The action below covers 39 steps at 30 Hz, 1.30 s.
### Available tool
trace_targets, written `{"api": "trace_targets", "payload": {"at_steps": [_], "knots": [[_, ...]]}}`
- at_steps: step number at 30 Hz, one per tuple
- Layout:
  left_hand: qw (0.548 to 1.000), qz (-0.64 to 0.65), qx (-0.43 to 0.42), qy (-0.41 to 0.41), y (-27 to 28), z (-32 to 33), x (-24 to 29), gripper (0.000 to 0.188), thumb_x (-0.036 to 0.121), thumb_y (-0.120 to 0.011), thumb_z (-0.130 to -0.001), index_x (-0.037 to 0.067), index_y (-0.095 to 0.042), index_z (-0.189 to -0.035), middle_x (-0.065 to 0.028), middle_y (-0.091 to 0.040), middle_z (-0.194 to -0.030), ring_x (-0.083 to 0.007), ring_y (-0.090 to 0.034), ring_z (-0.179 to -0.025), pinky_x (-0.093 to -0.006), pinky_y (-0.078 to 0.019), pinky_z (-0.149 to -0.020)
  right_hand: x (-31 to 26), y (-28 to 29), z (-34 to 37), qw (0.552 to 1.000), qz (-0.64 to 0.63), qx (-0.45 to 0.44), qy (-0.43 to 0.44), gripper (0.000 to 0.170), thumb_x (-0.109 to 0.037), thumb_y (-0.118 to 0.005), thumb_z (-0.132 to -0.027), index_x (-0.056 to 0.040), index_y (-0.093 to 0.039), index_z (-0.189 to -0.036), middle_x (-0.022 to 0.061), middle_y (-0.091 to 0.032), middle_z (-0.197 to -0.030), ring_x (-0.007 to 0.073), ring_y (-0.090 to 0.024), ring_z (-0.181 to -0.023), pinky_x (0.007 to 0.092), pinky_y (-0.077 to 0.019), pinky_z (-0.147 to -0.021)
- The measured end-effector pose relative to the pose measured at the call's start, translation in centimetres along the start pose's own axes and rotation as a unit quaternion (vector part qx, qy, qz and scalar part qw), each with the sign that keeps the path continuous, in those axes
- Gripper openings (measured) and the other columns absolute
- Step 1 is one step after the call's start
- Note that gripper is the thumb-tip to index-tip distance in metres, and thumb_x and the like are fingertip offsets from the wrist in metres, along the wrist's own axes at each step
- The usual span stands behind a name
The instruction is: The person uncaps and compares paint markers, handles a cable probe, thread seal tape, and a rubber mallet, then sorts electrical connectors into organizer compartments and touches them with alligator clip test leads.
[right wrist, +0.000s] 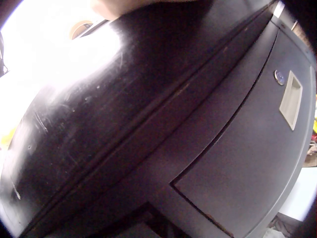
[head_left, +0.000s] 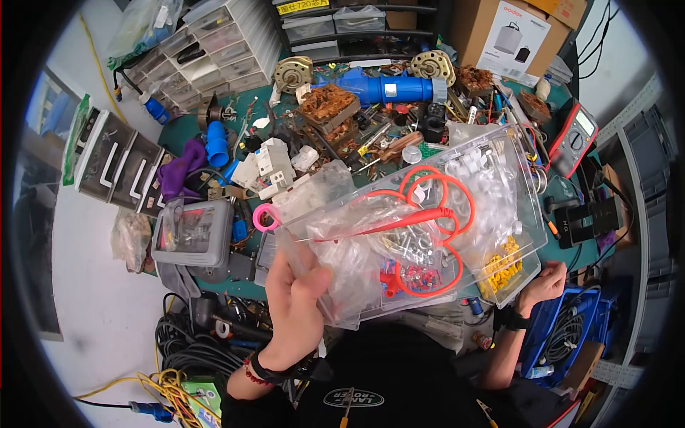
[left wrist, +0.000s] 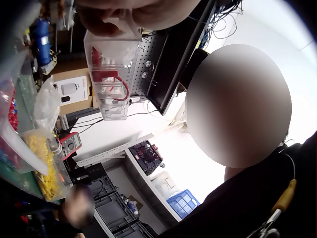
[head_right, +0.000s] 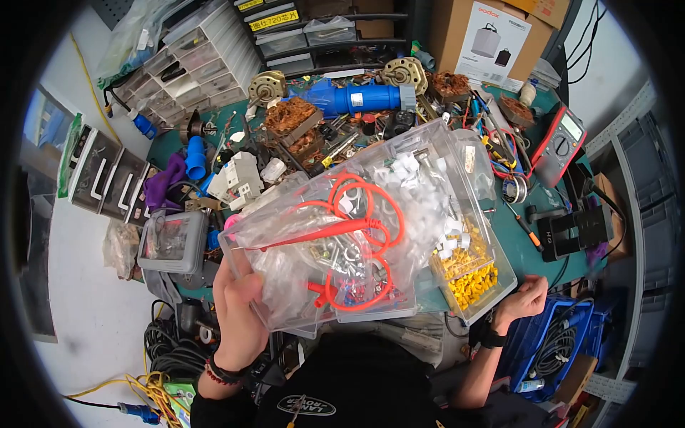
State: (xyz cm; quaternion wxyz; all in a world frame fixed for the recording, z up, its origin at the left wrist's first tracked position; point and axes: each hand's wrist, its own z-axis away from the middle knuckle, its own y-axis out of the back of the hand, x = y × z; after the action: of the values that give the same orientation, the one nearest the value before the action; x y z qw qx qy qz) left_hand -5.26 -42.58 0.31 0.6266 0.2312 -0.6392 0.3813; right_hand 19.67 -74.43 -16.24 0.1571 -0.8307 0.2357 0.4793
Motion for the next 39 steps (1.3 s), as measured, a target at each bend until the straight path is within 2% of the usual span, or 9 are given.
{"api": "trace_targets", "payload": {"at_steps": [4,6,7,9,17,19,29,35,39], "knots": [[1.0,-0.001,-0.003,0.008,0.2,-0.2,0.0,0.01,0.008,-0.053,-0.08,0.006,-0.047,-0.087,0.0039,-0.041,-0.076,-0.0049,-0.038,-0.069,-0.0215,-0.0321,-0.061,0.5,0.3,-0.1,1.0,-0.001,0.0,0.003,0.038,-0.018,-0.046,-0.101,0.0003,-0.054,-0.068,-0.0019,-0.047,-0.061,0.0034,-0.032,-0.054,0.0226,-0.0225,-0.049],[0.996,-0.02,-0.031,0.078,0.5,-0.2,0.6,0.058,0.018,-0.045,-0.082,-0.004,-0.04,-0.134,-0.0147,-0.054,-0.129,-0.0235,-0.057,-0.115,-0.0361,-0.0459,-0.097,0.7,0.4,-0.1,1.0,0.029,0.006,-0.009,0.037,-0.019,-0.047,-0.101,-0.0007,-0.054,-0.069,-0.0028,-0.045,-0.062,0.0043,-0.032,-0.055,0.0234,-0.0233,-0.05],[0.997,-0.022,-0.02,0.065,0.6,-0.4,0.9,0.058,0.018,-0.045,-0.082,-0.004,-0.04,-0.134,-0.0147,-0.054,-0.129,-0.0235,-0.057,-0.115,-0.0361,-0.0459,-0.097,0.4,0.4,-0.2,0.999,0.039,0.002,-0.005,0.036,-0.018,-0.046,-0.1,-0.0008,-0.055,-0.07,-0.0036,-0.045,-0.064,0.0047,-0.032,-0.057,0.0235,-0.0236,-0.052],[0.985,0.051,0.0,0.162,0.8,-0.9,1.6,0.054,0.019,-0.044,-0.083,-0.002,-0.042,-0.133,-0.0122,-0.057,-0.125,-0.0221,-0.058,-0.113,-0.0345,-0.0477,-0.093,1.5,0.9,-0.4,0.999,0.043,-0.006,0.001,0.031,-0.016,-0.046,-0.099,0.0005,-0.059,-0.076,-0.0033,-0.048,-0.07,0.0056,-0.037,-0.062,0.0231,-0.0259,-0.054],[0.983,0.114,0.141,0.035,6.7,-7.5,4.6,0.034,0.03,-0.045,-0.092,0.007,-0.054,-0.115,-0.0025,-0.062,-0.107,-0.0131,-0.061,-0.091,-0.0262,-0.0496,-0.075,6.4,2.7,-1.0,0.999,-0.012,-0.011,-0.052,0.03,-0.02,-0.05,-0.101,0.0074,-0.063,-0.102,0.0018,-0.059,-0.087,0.0072,-0.047,-0.073,0.0198,-0.0361,-0.06],[0.979,0.125,0.16,-0.007,9.2,-10.5,5.6,0.031,0.027,-0.048,-0.092,0.002,-0.052,-0.109,-0.0062,-0.058,-0.099,-0.0205,-0.061,-0.095,-0.0364,-0.0517,-0.083,3.9,1.2,-0.5,1.0,-0.007,0.012,-0.012,0.032,-0.019,-0.049,-0.101,0.0031,-0.055,-0.079,0.0004,-0.048,-0.07,0.0073,-0.033,-0.06,0.0237,-0.027,-0.053],[0.882,0.103,0.45,-0.093,18.8,-28.9,6.6,0.036,0.031,-0.057,-0.091,-0.004,-0.059,-0.099,-0.0136,-0.064,-0.087,-0.0205,-0.058,-0.055,-0.0301,-0.0459,-0.042,6.9,2.7,-0.8,0.999,-0.015,-0.014,-0.025,0.031,-0.021,-0.049,-0.101,0.0026,-0.06,-0.085,-0.0014,-0.05,-0.073,0.0053,-0.035,-0.062,0.0213,-0.026,-0.055],[0.872,0.087,0.47,-0.104,21.9,-33.9,4.5,0.044,0.038,-0.058,-0.092,-0.005,-0.062,-0.102,-0.0134,-0.065,-0.088,-0.0205,-0.059,-0.054,-0.0306,-0.0471,-0.042,10.0,2.7,-1.0,0.997,-0.025,0.064,-0.034,0.028,-0.02,-0.051,-0.1,0.0048,-0.063,-0.097,0.0005,-0.054,-0.081,0.0069,-0.042,-0.067,0.0212,-0.0309,-0.057],[0.873,0.099,0.47,-0.086,22.5,-34.1,3.0,0.046,0.041,-0.056,-0.093,-0.004,-0.062,-0.103,-0.0135,-0.065,-0.09,-0.0206,-0.06,-0.057,-0.0303,-0.0463,-0.043,11.8,4.3,-1.4,0.999,-0.016,0.014,-0.047,0.029,-0.02,-0.051,-0.1,0.0057,-0.063,-0.105,0.0025,-0.057,-0.084,0.0089,-0.048,-0.073,0.0213,-0.0356,-0.062]]}}
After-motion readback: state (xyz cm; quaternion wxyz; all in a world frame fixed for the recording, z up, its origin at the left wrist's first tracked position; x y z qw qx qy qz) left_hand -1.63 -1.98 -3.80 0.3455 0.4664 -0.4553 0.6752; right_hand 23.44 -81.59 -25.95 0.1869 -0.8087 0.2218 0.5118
